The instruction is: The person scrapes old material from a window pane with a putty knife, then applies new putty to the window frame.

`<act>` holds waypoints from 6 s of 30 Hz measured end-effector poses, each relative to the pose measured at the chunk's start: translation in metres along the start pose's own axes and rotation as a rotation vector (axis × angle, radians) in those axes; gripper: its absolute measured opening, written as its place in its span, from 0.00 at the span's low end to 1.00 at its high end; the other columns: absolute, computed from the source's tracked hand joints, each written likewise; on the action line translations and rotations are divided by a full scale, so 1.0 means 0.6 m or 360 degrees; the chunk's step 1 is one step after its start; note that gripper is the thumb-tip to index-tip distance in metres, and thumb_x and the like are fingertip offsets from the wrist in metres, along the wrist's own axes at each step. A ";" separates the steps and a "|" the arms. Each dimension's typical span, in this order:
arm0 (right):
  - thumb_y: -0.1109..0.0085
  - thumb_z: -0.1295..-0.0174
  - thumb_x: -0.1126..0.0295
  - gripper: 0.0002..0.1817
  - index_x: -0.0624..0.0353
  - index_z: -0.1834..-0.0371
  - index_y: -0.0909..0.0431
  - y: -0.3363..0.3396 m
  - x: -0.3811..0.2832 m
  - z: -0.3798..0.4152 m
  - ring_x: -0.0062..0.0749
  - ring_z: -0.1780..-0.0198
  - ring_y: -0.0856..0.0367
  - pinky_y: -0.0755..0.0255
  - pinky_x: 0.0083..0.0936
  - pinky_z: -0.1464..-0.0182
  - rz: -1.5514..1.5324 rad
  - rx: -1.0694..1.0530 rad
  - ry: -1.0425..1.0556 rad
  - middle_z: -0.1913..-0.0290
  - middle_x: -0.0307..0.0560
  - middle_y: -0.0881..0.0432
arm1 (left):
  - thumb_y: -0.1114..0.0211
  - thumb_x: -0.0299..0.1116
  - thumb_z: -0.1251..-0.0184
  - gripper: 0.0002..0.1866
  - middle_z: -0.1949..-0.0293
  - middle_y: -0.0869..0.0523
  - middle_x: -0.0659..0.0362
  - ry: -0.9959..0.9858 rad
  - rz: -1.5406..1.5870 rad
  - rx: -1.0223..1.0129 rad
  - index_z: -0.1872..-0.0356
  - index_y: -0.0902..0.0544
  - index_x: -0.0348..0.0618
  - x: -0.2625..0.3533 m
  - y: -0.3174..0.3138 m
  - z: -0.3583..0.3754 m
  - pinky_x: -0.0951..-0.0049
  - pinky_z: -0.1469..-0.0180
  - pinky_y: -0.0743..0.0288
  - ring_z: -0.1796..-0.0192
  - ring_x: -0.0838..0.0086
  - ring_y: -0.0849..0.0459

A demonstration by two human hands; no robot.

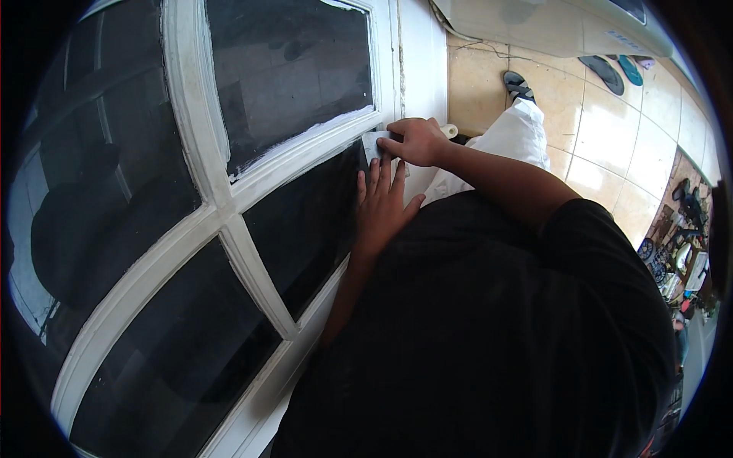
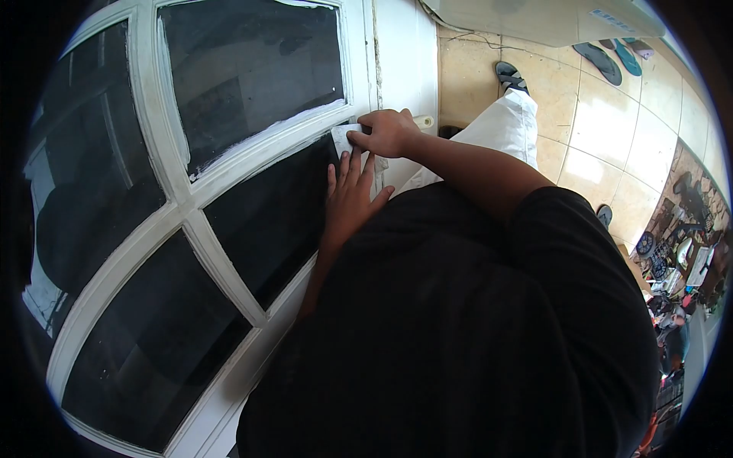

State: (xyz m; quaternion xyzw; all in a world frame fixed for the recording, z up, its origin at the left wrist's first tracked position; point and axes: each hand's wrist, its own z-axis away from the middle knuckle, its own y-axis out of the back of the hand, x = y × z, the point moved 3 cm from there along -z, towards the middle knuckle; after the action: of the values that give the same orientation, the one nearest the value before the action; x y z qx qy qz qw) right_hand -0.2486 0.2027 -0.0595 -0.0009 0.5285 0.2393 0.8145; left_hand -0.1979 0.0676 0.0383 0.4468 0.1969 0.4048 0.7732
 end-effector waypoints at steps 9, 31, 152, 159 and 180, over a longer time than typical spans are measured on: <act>0.52 0.36 0.40 0.28 0.54 0.57 0.16 0.001 -0.004 0.006 0.48 0.47 0.18 0.35 0.49 0.44 0.0090 0.0062 0.0105 0.55 0.51 0.14 | 0.45 0.62 0.30 0.41 0.24 0.42 0.44 -0.0015 0.0005 -0.0010 0.25 0.37 0.44 0.003 -0.004 0.007 0.41 0.23 0.60 0.21 0.50 0.47; 0.51 0.35 0.43 0.26 0.54 0.59 0.17 -0.024 0.026 -0.007 0.48 0.49 0.18 0.33 0.49 0.46 0.0026 0.0117 0.0066 0.57 0.50 0.13 | 0.44 0.61 0.31 0.41 0.24 0.39 0.44 -0.0033 0.0007 0.0040 0.26 0.35 0.43 -0.002 -0.010 0.005 0.41 0.23 0.60 0.21 0.51 0.45; 0.49 0.34 0.47 0.22 0.57 0.63 0.20 -0.028 0.031 -0.013 0.49 0.53 0.18 0.34 0.48 0.51 0.0038 0.0194 0.0159 0.62 0.51 0.15 | 0.44 0.61 0.30 0.42 0.24 0.40 0.45 0.0004 0.0050 -0.0028 0.26 0.37 0.41 -0.004 -0.004 -0.003 0.42 0.23 0.60 0.21 0.51 0.46; 0.50 0.34 0.46 0.23 0.56 0.62 0.19 -0.022 0.020 -0.005 0.49 0.51 0.19 0.36 0.48 0.48 0.0096 0.0241 0.0219 0.62 0.51 0.15 | 0.44 0.61 0.30 0.41 0.24 0.40 0.45 -0.0002 0.0017 -0.0023 0.26 0.36 0.41 -0.003 -0.008 0.000 0.41 0.23 0.60 0.21 0.51 0.46; 0.55 0.29 0.47 0.25 0.56 0.54 0.17 0.000 -0.003 0.024 0.47 0.48 0.16 0.23 0.42 0.46 0.0268 0.0036 -0.0317 0.54 0.53 0.13 | 0.44 0.62 0.31 0.42 0.24 0.40 0.44 -0.0004 0.0040 -0.0002 0.26 0.36 0.40 -0.002 -0.010 0.005 0.41 0.23 0.60 0.21 0.50 0.45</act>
State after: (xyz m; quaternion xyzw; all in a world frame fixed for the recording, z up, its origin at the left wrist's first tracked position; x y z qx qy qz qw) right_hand -0.2368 0.2056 -0.0515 0.0764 0.4458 0.2996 0.8400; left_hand -0.1941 0.0638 0.0347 0.4494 0.1900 0.4141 0.7684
